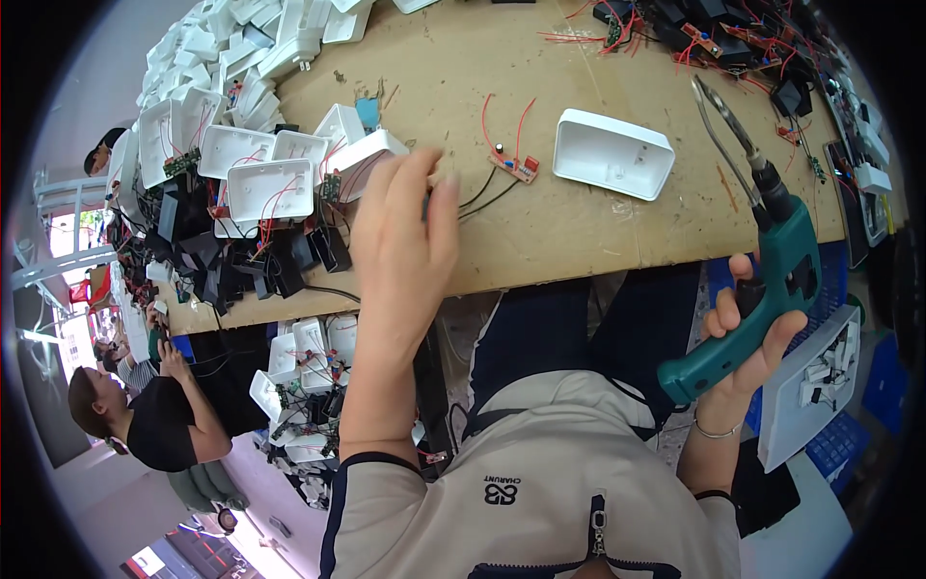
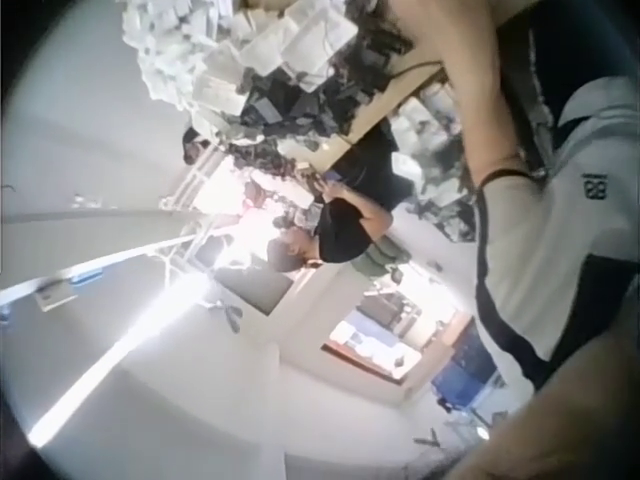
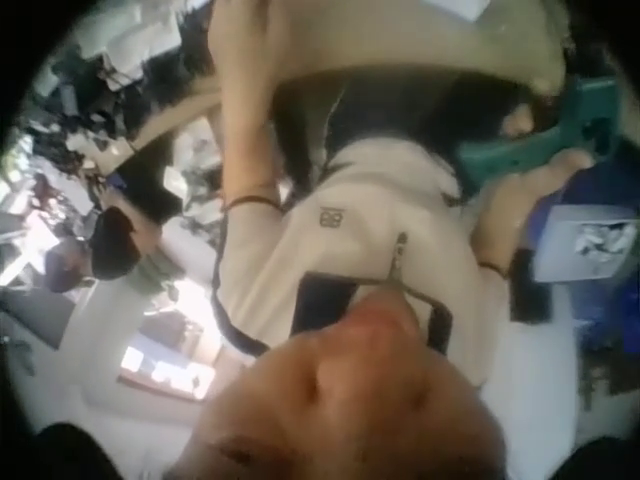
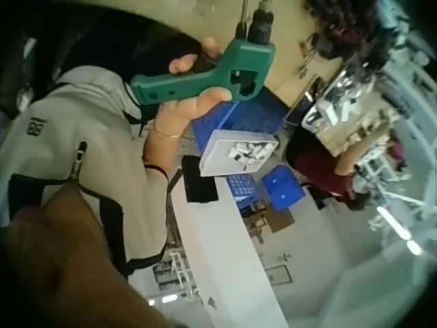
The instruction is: Assembling small electronic components into plastic housings using a specialized handheld tool.
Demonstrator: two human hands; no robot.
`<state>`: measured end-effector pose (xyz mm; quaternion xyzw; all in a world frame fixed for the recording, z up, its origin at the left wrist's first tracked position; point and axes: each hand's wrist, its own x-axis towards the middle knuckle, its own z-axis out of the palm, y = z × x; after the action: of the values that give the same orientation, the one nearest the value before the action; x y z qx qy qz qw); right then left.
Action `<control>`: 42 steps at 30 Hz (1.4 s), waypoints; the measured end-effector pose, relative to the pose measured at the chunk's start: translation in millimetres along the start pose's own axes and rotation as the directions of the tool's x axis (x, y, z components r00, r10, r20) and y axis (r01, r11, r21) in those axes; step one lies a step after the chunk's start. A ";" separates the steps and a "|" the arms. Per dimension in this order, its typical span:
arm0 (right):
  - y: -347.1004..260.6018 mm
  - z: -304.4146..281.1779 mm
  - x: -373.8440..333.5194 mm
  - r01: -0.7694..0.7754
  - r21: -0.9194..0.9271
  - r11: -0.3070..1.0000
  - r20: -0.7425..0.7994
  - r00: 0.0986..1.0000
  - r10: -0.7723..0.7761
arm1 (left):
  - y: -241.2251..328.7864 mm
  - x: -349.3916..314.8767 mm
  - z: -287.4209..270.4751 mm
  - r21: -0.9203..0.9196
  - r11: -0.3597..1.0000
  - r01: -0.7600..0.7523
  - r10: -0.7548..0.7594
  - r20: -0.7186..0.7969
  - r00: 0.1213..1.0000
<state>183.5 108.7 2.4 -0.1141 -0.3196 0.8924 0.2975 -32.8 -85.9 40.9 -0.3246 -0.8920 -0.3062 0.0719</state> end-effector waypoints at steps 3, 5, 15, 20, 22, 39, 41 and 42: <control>6.0 8.3 11.8 -0.071 0.092 0.993 0.003 0.997 0.071 | 11.2 25.0 20.5 -0.060 0.998 0.036 -0.038 -0.026 0.999; 12.6 16.9 21.1 -0.068 0.177 0.982 0.106 0.993 0.049 | 11.1 38.9 34.9 0.194 0.952 -0.238 0.259 -0.090 0.962; 31.7 26.4 36.1 -0.052 0.141 0.989 0.131 0.991 0.033 | 8.2 35.9 48.1 -0.077 0.995 -0.063 0.065 0.026 0.998; 38.3 29.8 45.1 -0.033 0.052 0.998 0.063 0.998 0.030 | 12.4 19.3 36.6 -0.370 0.911 -0.183 0.223 0.069 0.972; 38.5 31.1 47.2 -0.021 0.020 1.000 -0.006 1.000 0.021 | 25.7 10.5 32.1 -0.451 0.884 -0.119 0.206 0.148 0.967; -8.3 10.6 -24.9 0.145 -0.543 0.827 0.003 0.985 -0.171 | 44.5 22.7 75.8 0.060 0.816 -0.574 0.577 -0.065 0.814; -5.8 12.1 -37.8 0.126 -0.589 0.798 -0.069 0.976 -0.205 | 45.9 26.5 72.7 0.083 0.808 -0.583 0.589 -0.106 0.801; -5.9 13.5 -41.5 0.089 -0.556 0.826 -0.100 0.980 -0.173 | 46.2 28.8 70.4 0.096 0.800 -0.592 0.599 -0.064 0.798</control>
<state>213.9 80.6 17.1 -0.2375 -0.5463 0.7298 0.3354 -21.6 -0.9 16.9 -0.5714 -0.7509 -0.2504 0.2167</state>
